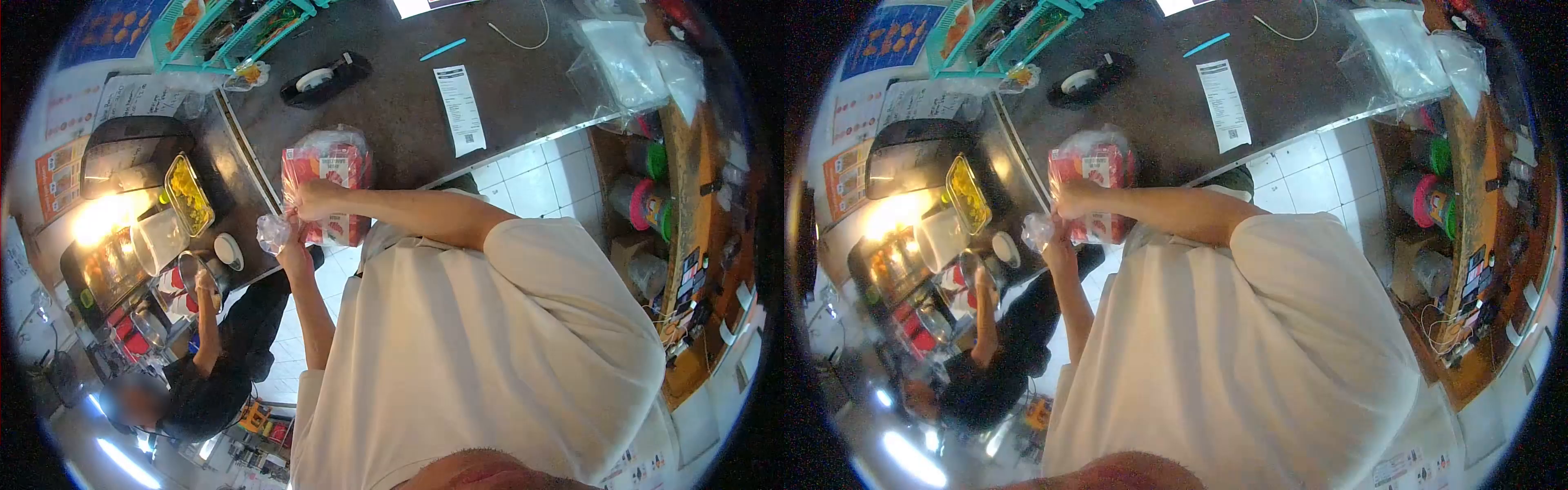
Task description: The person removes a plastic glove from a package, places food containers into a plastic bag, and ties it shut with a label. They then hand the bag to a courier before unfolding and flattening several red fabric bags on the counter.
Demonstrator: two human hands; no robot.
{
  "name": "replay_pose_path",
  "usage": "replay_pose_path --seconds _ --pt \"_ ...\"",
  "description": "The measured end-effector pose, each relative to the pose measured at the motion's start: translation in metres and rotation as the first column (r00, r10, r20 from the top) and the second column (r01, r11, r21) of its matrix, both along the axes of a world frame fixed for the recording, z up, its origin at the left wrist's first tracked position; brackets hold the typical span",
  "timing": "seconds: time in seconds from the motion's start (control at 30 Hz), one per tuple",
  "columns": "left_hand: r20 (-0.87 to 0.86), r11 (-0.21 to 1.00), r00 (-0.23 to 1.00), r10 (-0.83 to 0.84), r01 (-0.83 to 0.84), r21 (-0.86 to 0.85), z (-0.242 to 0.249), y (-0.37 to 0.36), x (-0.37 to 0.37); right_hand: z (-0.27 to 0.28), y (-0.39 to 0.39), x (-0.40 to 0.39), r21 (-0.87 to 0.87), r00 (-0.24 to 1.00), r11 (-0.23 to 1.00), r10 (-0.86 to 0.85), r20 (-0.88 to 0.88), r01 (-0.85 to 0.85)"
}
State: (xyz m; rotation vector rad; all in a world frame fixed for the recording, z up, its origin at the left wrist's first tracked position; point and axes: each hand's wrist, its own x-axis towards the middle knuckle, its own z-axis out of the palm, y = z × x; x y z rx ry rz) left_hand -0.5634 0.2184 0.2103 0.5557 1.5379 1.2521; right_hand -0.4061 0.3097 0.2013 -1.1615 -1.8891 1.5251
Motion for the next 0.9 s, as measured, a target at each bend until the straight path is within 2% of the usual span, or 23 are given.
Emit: replay_pose_path --seconds 0.13,0.2,0.27,0.3,0.37,0.4,0.47,0.5,0.57,0.63,0.77,0.87,0.9 --pt "-0.069 0.999 0.998 -0.003 0.006 0.042 0.002 0.001 0.008 -0.046 0.009 -0.028 0.109 0.996 0.992 0.059 0.072 -0.067" --pt "-0.061 0.996 0.996 -0.058 0.062 0.064 0.008 0.000 0.009 -0.057 0.006 -0.030 0.063 0.995 0.995 0.077 0.058 -0.081" --pt "-0.081 0.996 0.993 -0.081 0.084 0.035 0.004 0.000 0.003 -0.004 0.007 0.005 -0.105 0.993 0.990 0.097 0.064 -0.090" --pt "-0.091 0.995 0.991 -0.095 0.097 0.018 0.003 0.000 0.001 -0.005 0.008 0.004 -0.062 0.990 0.990 0.129 0.063 -0.125" --pt "-0.107 1.000 0.994 -0.020 0.020 -0.001 0.011 0.001 0.013 -0.017 0.012 -0.002 0.024 0.979 0.981 0.190 0.067 -0.192" --pt "-0.115 1.000 0.993 0.015 -0.017 -0.010 0.013 0.002 0.018 -0.025 0.012 -0.007 0.001 0.984 0.986 0.165 0.060 -0.166" --pt "-0.126 0.999 0.992 -0.033 0.034 0.001 0.013 0.003 0.015 -0.032 0.011 -0.013 -0.047 0.992 0.992 0.117 0.047 -0.115" --pt "-0.132 0.998 0.990 -0.056 0.058 0.007 0.014 0.004 0.014 -0.037 0.009 -0.014 -0.138 0.997 0.989 0.066 0.047 -0.059" --pt "-0.153 0.998 0.987 -0.049 0.055 0.030 0.017 0.005 0.018 -0.001 0.007 0.007 -0.316 0.998 0.947 -0.034 0.060 0.052" --pt "-0.166 0.997 0.985 -0.052 0.061 0.047 0.019 0.004 0.020 0.013 0.009 0.020 -0.227 0.997 0.971 0.079 0.027 -0.071" --pt "-0.132 0.995 0.989 -0.065 0.073 0.061 0.013 0.003 0.016 -0.021 0.016 -0.002 -0.024 0.977 0.978 0.208 0.056 -0.207" --pt "-0.142 0.996 0.989 -0.051 0.060 0.062 -0.001 0.002 0.005 0.001 0.010 0.008 -0.287 0.997 0.958 -0.004 0.078 0.026" --pt "-0.156 0.997 0.987 -0.042 0.053 0.062 -0.005 0.001 0.001 -0.004 0.010 0.007 -0.303 0.999 0.953 -0.017 0.043 0.029"
